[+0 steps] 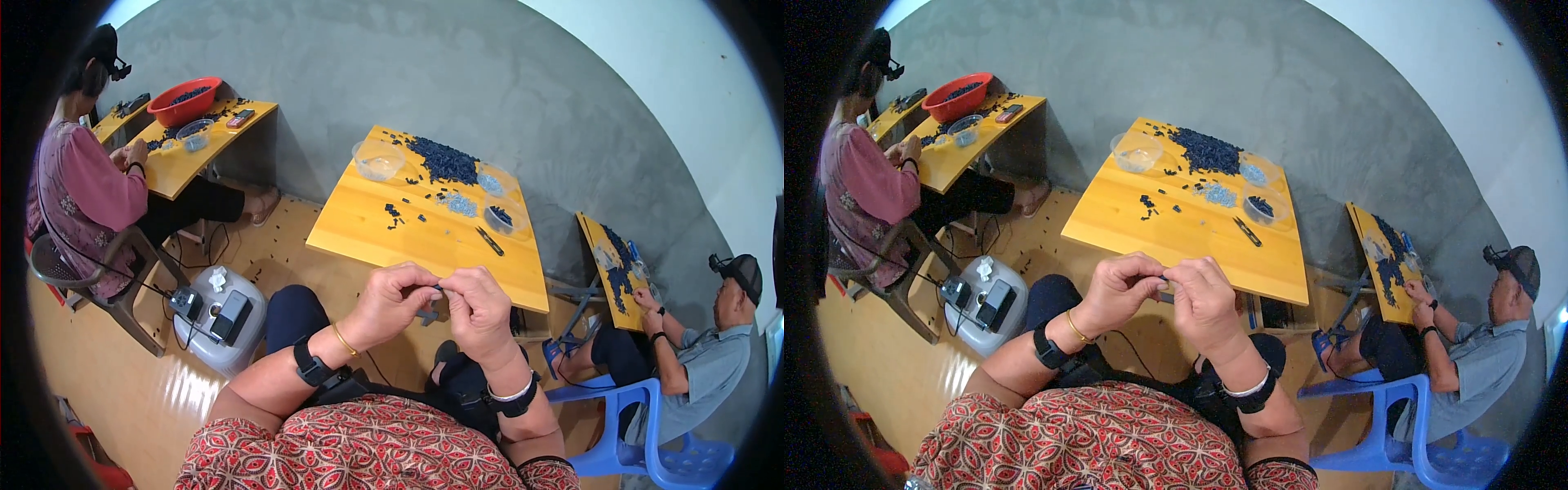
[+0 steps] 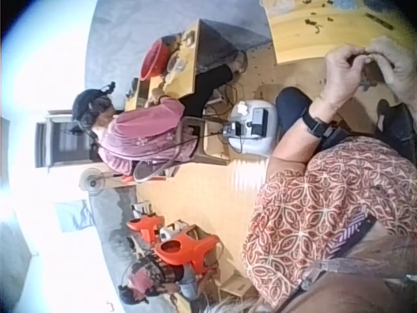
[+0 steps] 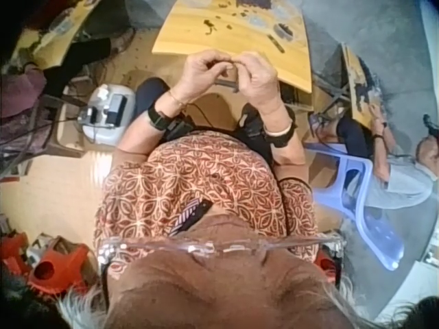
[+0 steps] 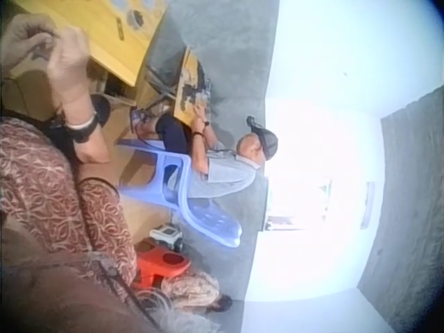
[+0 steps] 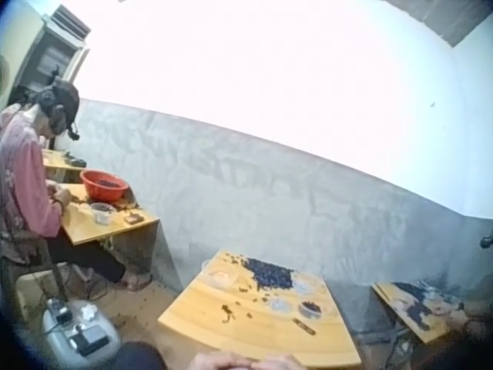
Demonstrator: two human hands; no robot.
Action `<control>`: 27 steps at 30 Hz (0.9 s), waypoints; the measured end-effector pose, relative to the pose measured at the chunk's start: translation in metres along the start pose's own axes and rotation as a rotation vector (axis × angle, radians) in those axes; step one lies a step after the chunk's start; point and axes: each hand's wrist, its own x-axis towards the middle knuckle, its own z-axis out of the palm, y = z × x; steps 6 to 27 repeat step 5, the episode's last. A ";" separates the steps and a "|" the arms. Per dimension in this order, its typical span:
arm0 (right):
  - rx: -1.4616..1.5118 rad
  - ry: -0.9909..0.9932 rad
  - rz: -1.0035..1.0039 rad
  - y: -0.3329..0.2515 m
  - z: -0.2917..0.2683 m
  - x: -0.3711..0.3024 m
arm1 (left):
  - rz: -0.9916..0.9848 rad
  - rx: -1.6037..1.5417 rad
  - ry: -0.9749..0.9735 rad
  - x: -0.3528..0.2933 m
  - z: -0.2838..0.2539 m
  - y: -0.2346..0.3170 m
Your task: The person assembles components by hand by joining a blue plastic piece with a silver metal pin and then placing the unit on the table. This process is repeated, occasionally using shears to adjust the pins during assembly.
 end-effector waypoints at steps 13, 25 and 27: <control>0.038 -0.004 -0.017 0.000 0.002 -0.002 | 0.035 0.058 -0.023 -0.001 -0.002 0.001; 0.038 -0.004 -0.017 0.000 0.002 -0.002 | 0.035 0.058 -0.023 -0.001 -0.002 0.001; 0.038 -0.004 -0.017 0.000 0.002 -0.002 | 0.035 0.058 -0.023 -0.001 -0.002 0.001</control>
